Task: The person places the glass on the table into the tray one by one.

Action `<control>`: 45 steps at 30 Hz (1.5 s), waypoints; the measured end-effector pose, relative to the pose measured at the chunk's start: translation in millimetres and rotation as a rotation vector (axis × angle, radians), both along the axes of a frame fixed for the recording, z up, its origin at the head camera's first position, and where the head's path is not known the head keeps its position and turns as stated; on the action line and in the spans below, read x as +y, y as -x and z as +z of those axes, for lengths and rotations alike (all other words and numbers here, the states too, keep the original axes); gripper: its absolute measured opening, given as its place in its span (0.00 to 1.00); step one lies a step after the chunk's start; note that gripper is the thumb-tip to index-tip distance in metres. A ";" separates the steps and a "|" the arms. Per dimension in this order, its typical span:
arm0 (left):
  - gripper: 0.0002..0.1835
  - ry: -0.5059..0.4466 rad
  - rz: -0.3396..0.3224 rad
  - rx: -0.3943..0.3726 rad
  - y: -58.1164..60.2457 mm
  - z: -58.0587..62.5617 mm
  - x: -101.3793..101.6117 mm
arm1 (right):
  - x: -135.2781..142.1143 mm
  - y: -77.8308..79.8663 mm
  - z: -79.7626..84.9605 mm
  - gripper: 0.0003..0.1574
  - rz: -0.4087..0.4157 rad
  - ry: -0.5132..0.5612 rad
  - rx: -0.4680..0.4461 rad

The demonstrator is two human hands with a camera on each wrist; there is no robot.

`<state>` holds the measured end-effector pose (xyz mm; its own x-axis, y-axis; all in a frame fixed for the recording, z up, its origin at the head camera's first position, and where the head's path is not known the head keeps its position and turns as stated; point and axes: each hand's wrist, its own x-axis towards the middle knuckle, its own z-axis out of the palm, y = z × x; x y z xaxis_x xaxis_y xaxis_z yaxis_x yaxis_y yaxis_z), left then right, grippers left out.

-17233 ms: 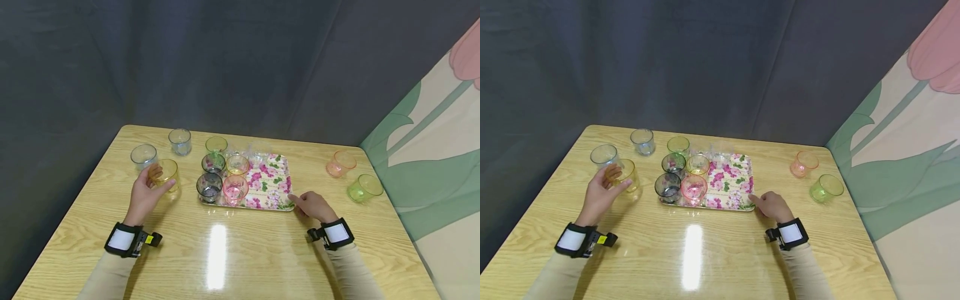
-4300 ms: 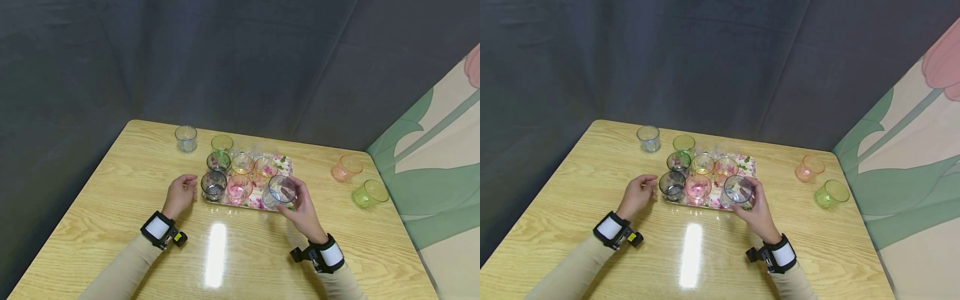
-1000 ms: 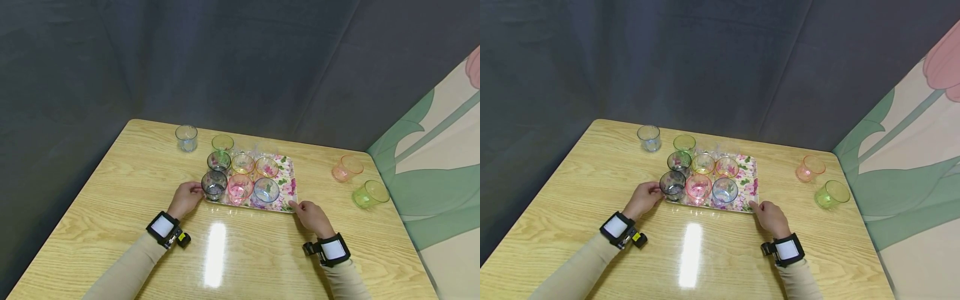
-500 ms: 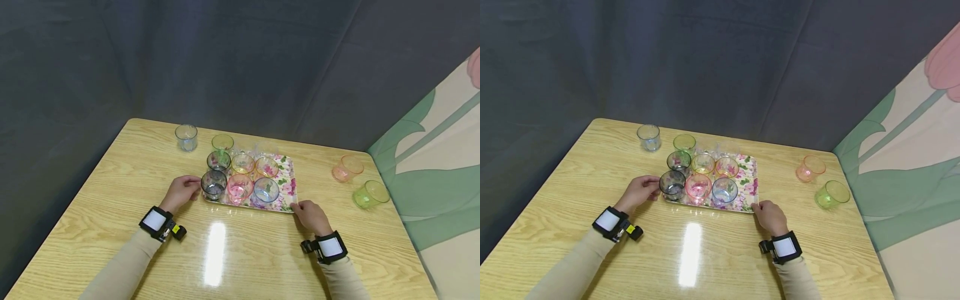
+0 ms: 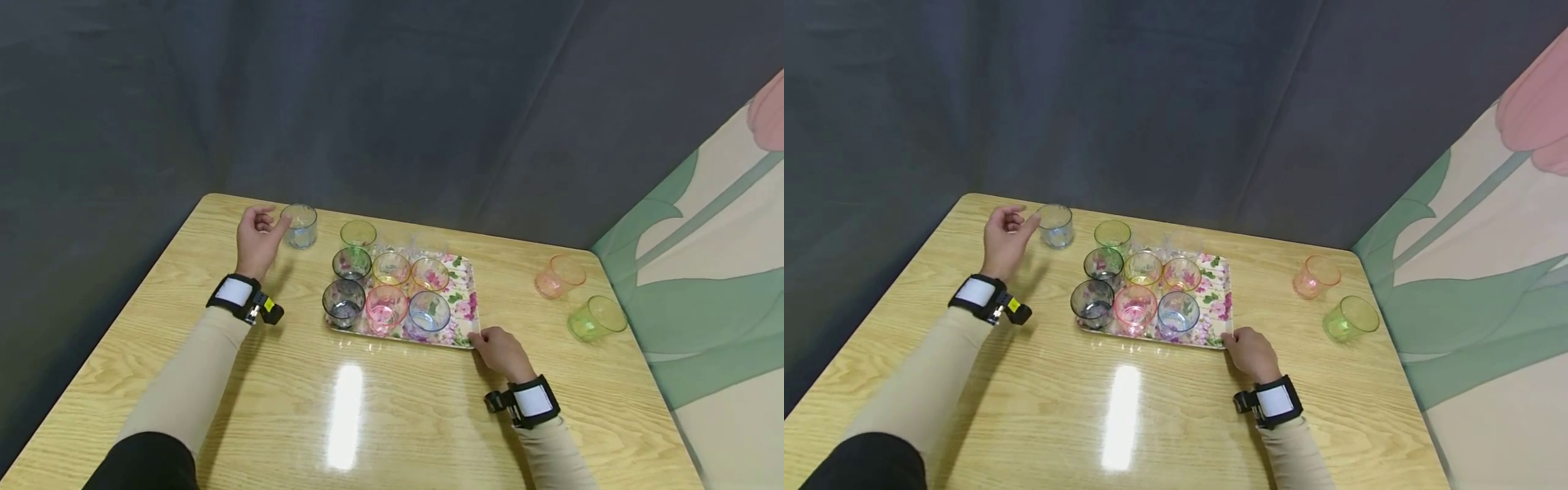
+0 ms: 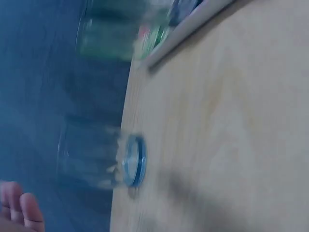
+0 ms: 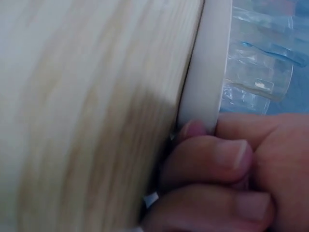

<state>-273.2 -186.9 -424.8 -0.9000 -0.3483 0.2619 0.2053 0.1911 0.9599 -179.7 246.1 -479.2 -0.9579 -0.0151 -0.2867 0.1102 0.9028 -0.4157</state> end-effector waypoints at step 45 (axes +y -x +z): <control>0.50 -0.025 -0.205 -0.292 37.3 -50.3 -12.5 | 3.0 3.0 -1.3 0.28 0.006 0.053 -0.010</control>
